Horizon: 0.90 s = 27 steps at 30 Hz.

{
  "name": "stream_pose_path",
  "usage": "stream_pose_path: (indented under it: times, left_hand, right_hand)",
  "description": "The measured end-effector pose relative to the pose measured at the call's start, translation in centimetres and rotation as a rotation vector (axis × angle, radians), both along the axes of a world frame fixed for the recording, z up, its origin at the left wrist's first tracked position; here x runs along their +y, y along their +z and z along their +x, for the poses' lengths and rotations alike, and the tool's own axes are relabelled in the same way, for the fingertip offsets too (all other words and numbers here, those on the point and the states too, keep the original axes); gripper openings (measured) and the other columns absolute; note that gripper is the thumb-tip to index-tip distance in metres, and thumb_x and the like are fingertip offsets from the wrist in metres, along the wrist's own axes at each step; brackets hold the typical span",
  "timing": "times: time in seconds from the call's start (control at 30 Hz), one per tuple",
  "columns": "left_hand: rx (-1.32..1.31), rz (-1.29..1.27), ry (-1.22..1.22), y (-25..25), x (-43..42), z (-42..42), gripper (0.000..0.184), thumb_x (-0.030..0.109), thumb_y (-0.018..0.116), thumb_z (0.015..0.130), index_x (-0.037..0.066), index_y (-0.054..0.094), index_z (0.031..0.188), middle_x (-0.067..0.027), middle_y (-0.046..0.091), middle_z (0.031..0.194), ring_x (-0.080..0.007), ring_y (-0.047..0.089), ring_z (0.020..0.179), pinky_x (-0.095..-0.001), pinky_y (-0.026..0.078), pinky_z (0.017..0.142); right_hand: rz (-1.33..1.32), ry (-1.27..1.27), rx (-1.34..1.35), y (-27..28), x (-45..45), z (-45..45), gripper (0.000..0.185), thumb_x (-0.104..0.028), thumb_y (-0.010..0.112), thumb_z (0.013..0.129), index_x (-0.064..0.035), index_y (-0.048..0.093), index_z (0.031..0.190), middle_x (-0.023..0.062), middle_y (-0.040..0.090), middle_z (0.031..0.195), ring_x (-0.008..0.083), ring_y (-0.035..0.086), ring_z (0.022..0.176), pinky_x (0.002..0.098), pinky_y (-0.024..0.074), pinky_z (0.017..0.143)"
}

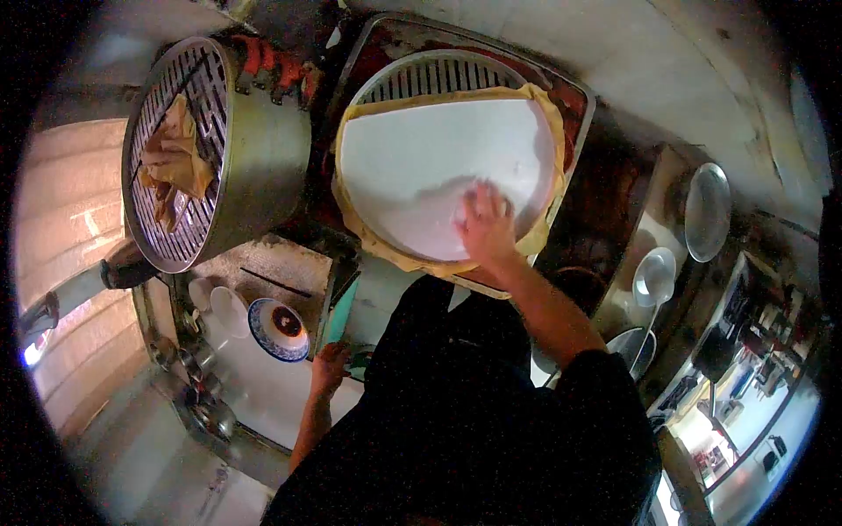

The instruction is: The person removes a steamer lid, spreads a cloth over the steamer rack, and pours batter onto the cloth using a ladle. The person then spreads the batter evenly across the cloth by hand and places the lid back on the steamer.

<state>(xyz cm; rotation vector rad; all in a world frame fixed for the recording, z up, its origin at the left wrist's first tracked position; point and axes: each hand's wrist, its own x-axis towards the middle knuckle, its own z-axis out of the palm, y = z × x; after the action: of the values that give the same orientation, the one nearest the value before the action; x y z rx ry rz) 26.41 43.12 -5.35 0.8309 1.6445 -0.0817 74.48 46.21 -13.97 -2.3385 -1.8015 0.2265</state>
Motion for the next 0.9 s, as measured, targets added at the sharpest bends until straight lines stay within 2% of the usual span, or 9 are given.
stream_pose_path:
  times: [0.13, 0.17, 0.23, 0.33, 0.47, 0.6, 0.7, 0.83, 0.9]
  left_hand:
    - [0.073, -0.006, -0.159, -0.4, 0.9, -0.7, 0.035, 0.022, 0.066, 0.098, 0.0, 0.065, 0.125, -0.011, 0.072, 0.104, -0.019, 0.072, 0.086, -0.0301, 0.057, 0.06]
    - [0.025, 0.153, -0.378, -2.7, 0.0, -3.5, 0.033, 0.022, 0.065, 0.099, 0.001, 0.065, 0.124, -0.0104, 0.072, 0.103, -0.0182, 0.071, 0.084, -0.0293, 0.056, 0.06]
    - [-0.025, 0.316, -0.593, -4.0, -0.8, -5.3, 0.032, 0.022, 0.064, 0.099, 0.001, 0.065, 0.124, -0.0097, 0.072, 0.101, -0.0174, 0.07, 0.082, -0.0285, 0.056, 0.059]
    - [-0.104, 0.377, -0.549, -4.0, -1.1, -6.2, 0.032, 0.022, 0.063, 0.1, 0.001, 0.064, 0.124, -0.0091, 0.071, 0.101, -0.0174, 0.07, 0.084, -0.0307, 0.057, 0.06]
    - [0.004, 0.184, -0.399, -1.3, 0.2, -2.8, 0.031, 0.022, 0.064, 0.1, 0.002, 0.064, 0.123, -0.0081, 0.07, 0.102, -0.0177, 0.069, 0.087, -0.0322, 0.058, 0.061]
    - [0.034, 0.034, -0.12, 1.5, 0.8, -1.1, 0.034, 0.021, 0.066, 0.098, 0.003, 0.062, 0.126, -0.0068, 0.069, 0.1, -0.0169, 0.067, 0.084, -0.0304, 0.055, 0.062]
    - [-0.053, 0.028, 0.081, 1.2, -0.4, -2.1, 0.035, 0.022, 0.066, 0.098, 0.001, 0.061, 0.126, -0.009, 0.07, 0.103, -0.0179, 0.068, 0.086, -0.032, 0.057, 0.063]
    - [0.018, 0.027, 0.062, 1.0, -1.5, -3.3, 0.034, 0.022, 0.067, 0.097, 0.0, 0.063, 0.123, -0.0102, 0.07, 0.104, -0.0189, 0.069, 0.087, -0.0341, 0.06, 0.063]
    - [0.07, -0.001, 0.063, 1.4, -2.1, -3.2, 0.035, 0.022, 0.066, 0.097, -0.001, 0.063, 0.124, -0.0106, 0.07, 0.103, -0.0197, 0.07, 0.087, -0.0351, 0.061, 0.064]
  right_hand:
    - [-0.087, -0.36, 0.039, 2.1, 2.0, 3.4, 0.067, -0.039, 0.072, 0.09, -0.0029, 0.048, 0.141, 0.0229, 0.039, 0.152, 0.043, 0.039, 0.14, 0.0613, 0.0386, 0.108]
    - [-0.085, -0.361, 0.036, 2.1, 1.5, 3.0, 0.067, -0.039, 0.072, 0.09, -0.0029, 0.048, 0.141, 0.0229, 0.039, 0.152, 0.043, 0.039, 0.14, 0.0613, 0.0386, 0.108]
    - [-0.175, -0.331, 0.08, 1.8, 0.6, 2.1, 0.071, -0.038, 0.074, 0.089, -0.0034, 0.046, 0.144, 0.0232, 0.037, 0.153, 0.0434, 0.036, 0.142, 0.0603, 0.038, 0.109]
    - [-0.137, -0.444, -0.018, 0.8, 2.7, 4.5, 0.073, -0.04, 0.073, 0.09, -0.0035, 0.045, 0.146, 0.0233, 0.035, 0.155, 0.0436, 0.033, 0.144, 0.0601, 0.039, 0.108]
    - [-0.11, -0.402, -0.007, -0.1, 5.4, 5.7, 0.071, -0.042, 0.068, 0.091, -0.0041, 0.045, 0.146, 0.0247, 0.034, 0.157, 0.0447, 0.035, 0.144, 0.0603, 0.0374, 0.11]
    - [-0.041, -0.173, 0.014, -1.8, 8.4, 2.3, 0.066, -0.038, 0.069, 0.09, -0.0042, 0.049, 0.143, 0.0255, 0.04, 0.154, 0.0456, 0.039, 0.142, 0.06, 0.0366, 0.11]
    - [-0.058, -0.034, 0.052, 0.8, 10.2, -0.8, 0.064, -0.038, 0.069, 0.091, -0.0037, 0.053, 0.142, 0.0256, 0.04, 0.155, 0.0434, 0.036, 0.144, 0.0585, 0.034, 0.113]
    - [-0.082, 0.154, 0.091, 0.3, 12.2, -3.6, 0.062, -0.038, 0.066, 0.094, -0.0031, 0.052, 0.143, 0.0235, 0.041, 0.155, 0.0408, 0.035, 0.146, 0.056, 0.0314, 0.114]
    - [-0.057, 0.134, 0.064, 0.0, 14.2, -4.3, 0.062, -0.038, 0.065, 0.095, -0.0039, 0.052, 0.144, 0.0227, 0.04, 0.156, 0.0402, 0.035, 0.146, 0.0557, 0.0311, 0.115]
